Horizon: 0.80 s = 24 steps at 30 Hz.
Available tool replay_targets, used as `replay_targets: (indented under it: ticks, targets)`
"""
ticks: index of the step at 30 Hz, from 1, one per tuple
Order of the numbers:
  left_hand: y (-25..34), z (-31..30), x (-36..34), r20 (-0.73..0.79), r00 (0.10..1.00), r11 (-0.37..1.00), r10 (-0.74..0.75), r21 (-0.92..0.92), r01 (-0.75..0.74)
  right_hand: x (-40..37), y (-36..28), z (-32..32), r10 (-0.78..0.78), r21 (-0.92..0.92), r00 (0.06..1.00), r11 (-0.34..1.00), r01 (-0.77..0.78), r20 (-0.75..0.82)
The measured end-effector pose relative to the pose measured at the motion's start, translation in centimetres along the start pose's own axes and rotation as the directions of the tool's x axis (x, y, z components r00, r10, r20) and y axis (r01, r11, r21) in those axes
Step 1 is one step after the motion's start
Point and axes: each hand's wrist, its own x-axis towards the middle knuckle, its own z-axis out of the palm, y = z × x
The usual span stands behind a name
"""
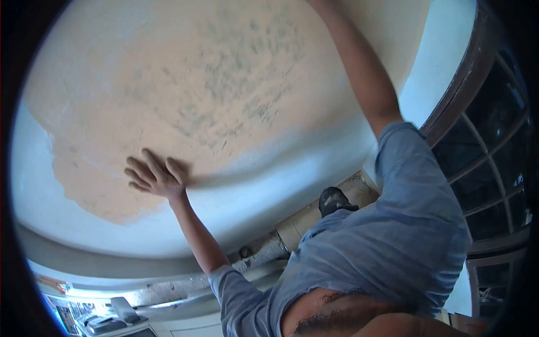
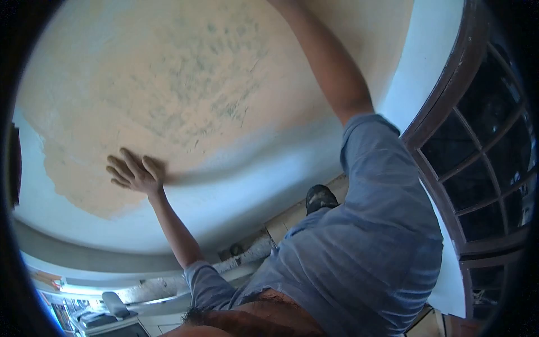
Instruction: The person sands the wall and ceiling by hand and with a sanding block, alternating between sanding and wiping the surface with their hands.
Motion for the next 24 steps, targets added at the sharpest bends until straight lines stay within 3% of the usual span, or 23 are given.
replay_targets:
  ticks: [2,3,4,5,8,10,11,13,14,18,19,20,22,23,24]
  targets:
    - [0.3,-0.2,0.1,0.016,1.000,1.000,-0.017,-0.009,0.017,-10.7,-0.6,1.8,0.227,-0.003,0.921,0.971,-0.238,0.318]
    - [0.2,-0.1,0.1,0.011,0.999,0.999,-0.037,0.004,0.037,-15.8,-5.0,-1.7,0.005,-0.108,0.984,0.994,0.014,0.178]
    - [0.3,0.0,0.0,0.016,0.999,0.999,-0.039,-0.008,0.039,-22.3,-6.5,-2.4,0.015,-0.129,0.958,0.991,0.023,0.286]
    - [0.3,-0.1,-0.1,0.021,0.999,0.999,-0.042,-0.011,0.042,-29.5,-7.0,-2.5,-0.034,0.140,0.981,0.990,0.008,0.190]
    - [-0.1,-0.1,-0.2,0.016,0.999,0.999,-0.049,-0.009,0.049,-28.9,-7.7,-2.0,-0.087,0.224,0.978,0.974,0.043,0.191]
    - [0.0,0.3,0.1,0.023,0.999,0.999,-0.044,-0.019,0.044,-17.7,-7.9,-1.8,-0.217,0.108,0.957,0.974,0.199,0.195]
    - [0.1,0.2,0.1,0.024,0.999,0.999,-0.048,-0.010,0.048,-13.4,-7.5,-0.4,-0.175,0.075,0.967,0.984,0.164,0.184]
    - [0.0,0.0,-0.3,0.047,0.998,0.999,-0.048,-0.004,0.048,-1.7,-10.3,-0.3,-0.178,0.076,0.982,0.980,0.183,-0.067]
    - [-0.2,0.2,-0.3,0.034,0.999,0.999,-0.038,-0.026,0.039,-2.9,-10.2,0.0,-0.179,0.077,0.982,0.980,0.184,-0.059]
    - [-0.6,0.2,-0.9,0.041,0.999,0.999,-0.026,-0.038,0.028,-17.9,-12.7,0.8,0.010,0.099,0.960,0.994,-0.039,0.281]
    - [-0.5,0.2,-0.9,0.031,0.999,0.998,-0.035,-0.049,0.036,-22.3,-14.9,-1.4,-0.072,-0.056,0.927,0.993,0.100,0.367]
    - [-0.3,-0.1,-0.8,0.054,0.997,0.998,-0.049,-0.044,0.051,-29.9,-15.4,-0.8,-0.079,0.176,0.965,0.984,0.035,0.251]
    - [-0.4,-0.2,-0.2,0.046,0.996,0.997,-0.070,-0.023,0.071,-34.7,-16.5,-0.2,-0.082,0.250,0.977,0.968,0.032,0.195]
    - [-0.4,0.2,-0.6,0.034,0.998,0.998,-0.061,-0.032,0.063,-32.8,-17.7,0.4,-0.069,0.270,0.979,0.963,0.016,0.191]
    - [-0.4,0.4,-0.9,0.069,0.994,0.996,-0.090,0.001,0.090,-27.7,-18.4,0.4,-0.178,0.246,0.963,0.961,0.126,0.204]
